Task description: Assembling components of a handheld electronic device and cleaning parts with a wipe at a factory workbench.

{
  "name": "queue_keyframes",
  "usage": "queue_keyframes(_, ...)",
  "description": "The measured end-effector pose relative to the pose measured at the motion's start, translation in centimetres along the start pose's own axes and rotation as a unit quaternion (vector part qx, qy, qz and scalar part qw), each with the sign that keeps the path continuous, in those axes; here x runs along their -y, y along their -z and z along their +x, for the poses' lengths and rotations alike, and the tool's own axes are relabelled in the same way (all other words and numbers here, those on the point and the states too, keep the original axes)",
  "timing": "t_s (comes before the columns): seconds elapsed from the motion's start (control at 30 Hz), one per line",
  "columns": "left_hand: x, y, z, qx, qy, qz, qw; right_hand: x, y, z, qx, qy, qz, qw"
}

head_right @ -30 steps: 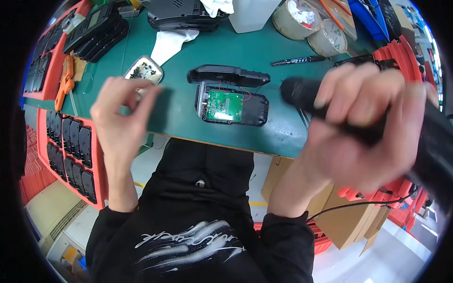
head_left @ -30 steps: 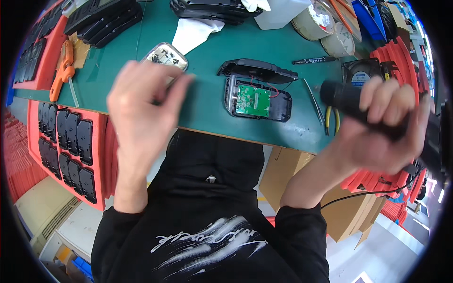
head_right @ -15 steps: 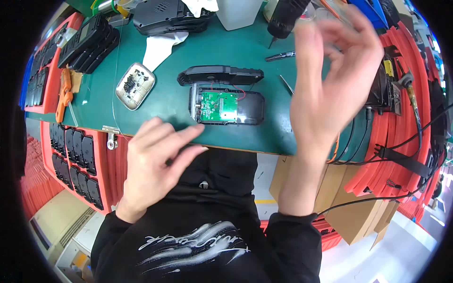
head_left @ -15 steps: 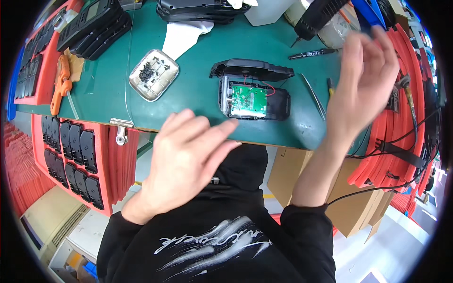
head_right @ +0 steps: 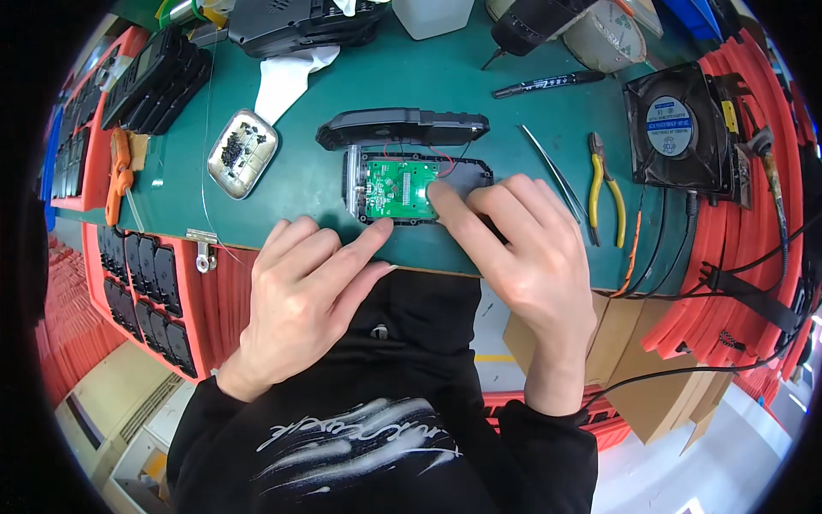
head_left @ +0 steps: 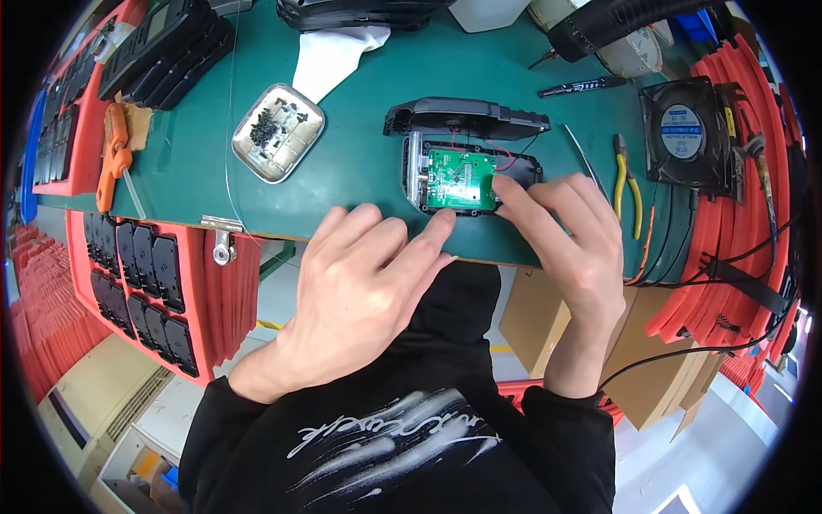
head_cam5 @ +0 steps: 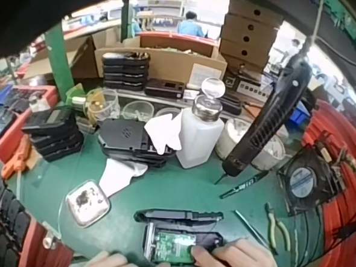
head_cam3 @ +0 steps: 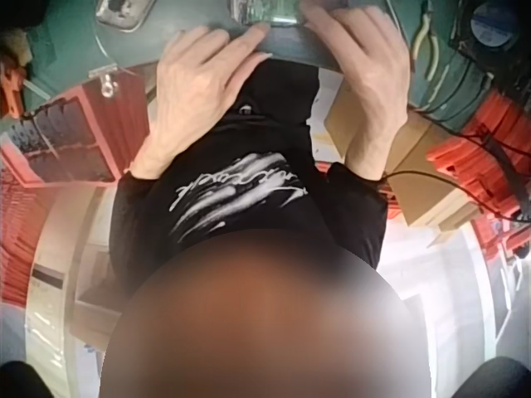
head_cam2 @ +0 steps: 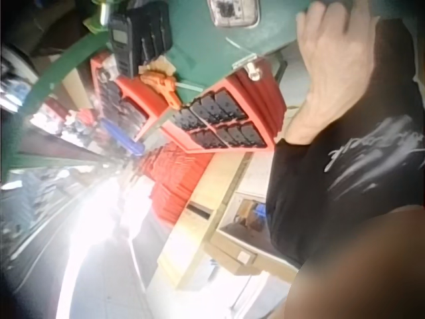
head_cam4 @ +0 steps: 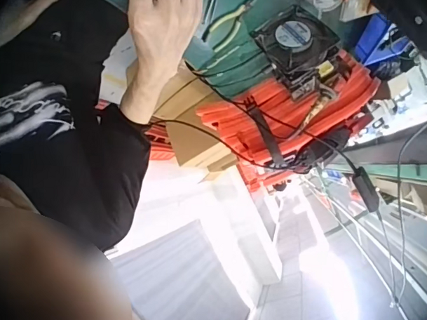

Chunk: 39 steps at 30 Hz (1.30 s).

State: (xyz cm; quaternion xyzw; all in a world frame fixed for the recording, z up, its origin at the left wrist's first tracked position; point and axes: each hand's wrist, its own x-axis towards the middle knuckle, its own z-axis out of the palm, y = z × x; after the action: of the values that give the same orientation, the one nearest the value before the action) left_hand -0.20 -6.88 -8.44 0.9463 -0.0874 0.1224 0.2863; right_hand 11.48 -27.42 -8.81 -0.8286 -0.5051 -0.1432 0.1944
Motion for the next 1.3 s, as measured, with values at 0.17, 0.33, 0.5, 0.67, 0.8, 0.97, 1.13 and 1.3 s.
queue_keyframes(0.17, 0.0, -0.1, -0.2, -0.002, 0.007, -0.005, 1.000, 0.4, 0.4, 0.4, 0.020, 0.006, -0.002, 1.000)
queue_keyframes(0.33, 0.3, 0.4, -0.3, 0.002, 0.013, -0.016, 1.000, 0.6, -0.1, 0.4, 0.006, 0.027, 0.006, 1.000)
queue_keyframes(0.5, 0.2, 0.4, -0.4, -0.011, 0.036, -0.043, 0.998, 0.6, -0.5, 0.5, -0.028, 0.022, 0.023, 0.999)
queue_keyframes(0.67, 0.3, 0.7, -0.7, 0.002, 0.042, -0.056, 0.998, -0.1, -0.6, 1.6, -0.057, -0.006, 0.042, 0.997)
queue_keyframes(0.8, 0.3, 0.9, -0.8, 0.005, 0.042, -0.054, 0.998, -0.3, -0.9, 2.9, -0.060, -0.097, 0.087, 0.990)
queue_keyframes(0.97, 0.4, 1.2, -0.6, 0.004, 0.050, -0.072, 0.996, -1.3, -1.5, 4.2, -0.078, -0.180, 0.152, 0.969)
queue_keyframes(1.13, 0.7, 2.0, -0.2, -0.026, 0.043, -0.054, 0.997, -0.9, -2.0, 4.2, -0.101, -0.201, 0.147, 0.963)
queue_keyframes(1.3, 1.4, 2.3, 0.8, -0.041, 0.052, -0.030, 0.997, 0.8, -0.5, 1.7, -0.092, -0.281, 0.190, 0.936)
